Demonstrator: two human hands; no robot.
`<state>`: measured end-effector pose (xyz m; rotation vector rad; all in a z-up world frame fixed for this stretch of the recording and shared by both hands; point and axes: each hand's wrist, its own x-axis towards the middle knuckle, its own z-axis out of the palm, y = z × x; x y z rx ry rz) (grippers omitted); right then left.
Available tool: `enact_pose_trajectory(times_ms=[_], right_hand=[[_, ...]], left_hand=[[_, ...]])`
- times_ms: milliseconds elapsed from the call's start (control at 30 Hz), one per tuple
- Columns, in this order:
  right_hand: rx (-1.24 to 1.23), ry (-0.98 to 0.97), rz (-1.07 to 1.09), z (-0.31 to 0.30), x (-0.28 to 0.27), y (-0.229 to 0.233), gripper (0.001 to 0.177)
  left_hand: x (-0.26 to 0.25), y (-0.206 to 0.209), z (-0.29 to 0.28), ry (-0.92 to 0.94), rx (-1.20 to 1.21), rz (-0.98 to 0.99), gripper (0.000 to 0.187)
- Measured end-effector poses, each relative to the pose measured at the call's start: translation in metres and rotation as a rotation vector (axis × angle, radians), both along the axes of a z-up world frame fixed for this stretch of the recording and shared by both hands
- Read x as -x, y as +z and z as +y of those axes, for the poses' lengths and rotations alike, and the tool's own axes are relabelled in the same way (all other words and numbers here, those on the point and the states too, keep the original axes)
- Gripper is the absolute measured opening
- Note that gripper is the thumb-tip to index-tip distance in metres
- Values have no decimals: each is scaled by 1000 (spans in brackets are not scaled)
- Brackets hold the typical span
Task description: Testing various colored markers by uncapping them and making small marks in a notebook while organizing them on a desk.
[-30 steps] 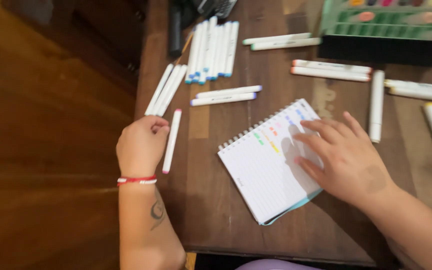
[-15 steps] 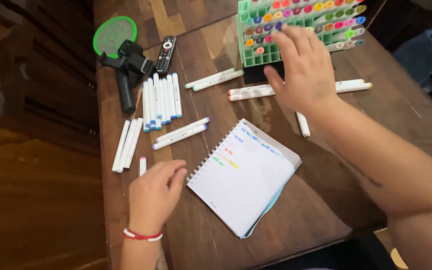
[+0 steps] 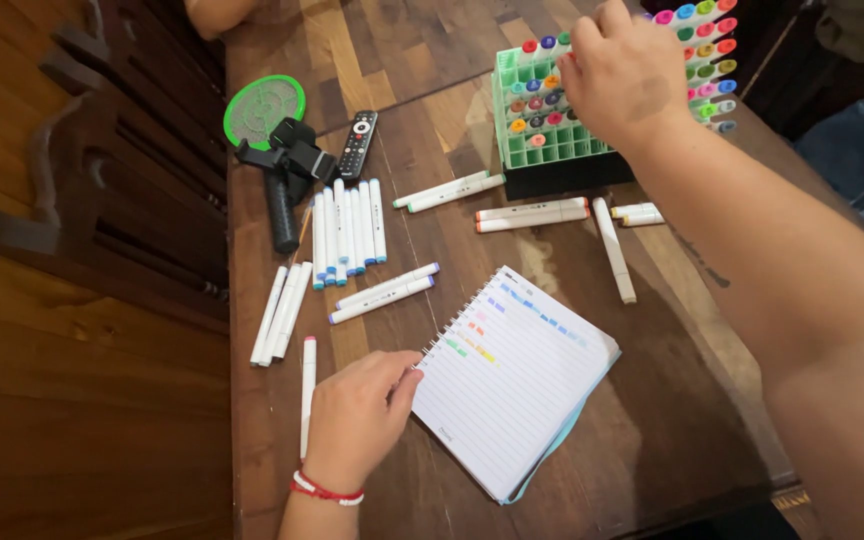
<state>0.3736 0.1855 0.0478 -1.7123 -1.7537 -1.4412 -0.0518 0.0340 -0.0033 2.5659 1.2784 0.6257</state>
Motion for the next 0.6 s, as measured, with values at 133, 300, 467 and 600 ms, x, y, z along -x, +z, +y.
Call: enact_pose_trajectory(times_ms=[133, 300, 467, 600], right_hand=[[-161, 25, -75, -1, 0, -7, 28], [-69, 68, 20, 4, -9, -14, 30], [15, 36, 26, 9, -12, -16, 35], [196, -5, 91, 19, -9, -15, 40]], left_hand=[[0, 0, -2, 3, -101, -39, 11], [1, -1, -1, 119, -113, -26, 13], [-2, -2, -2, 135, -120, -28, 13], [-4, -2, -2, 198, -139, -87, 12]])
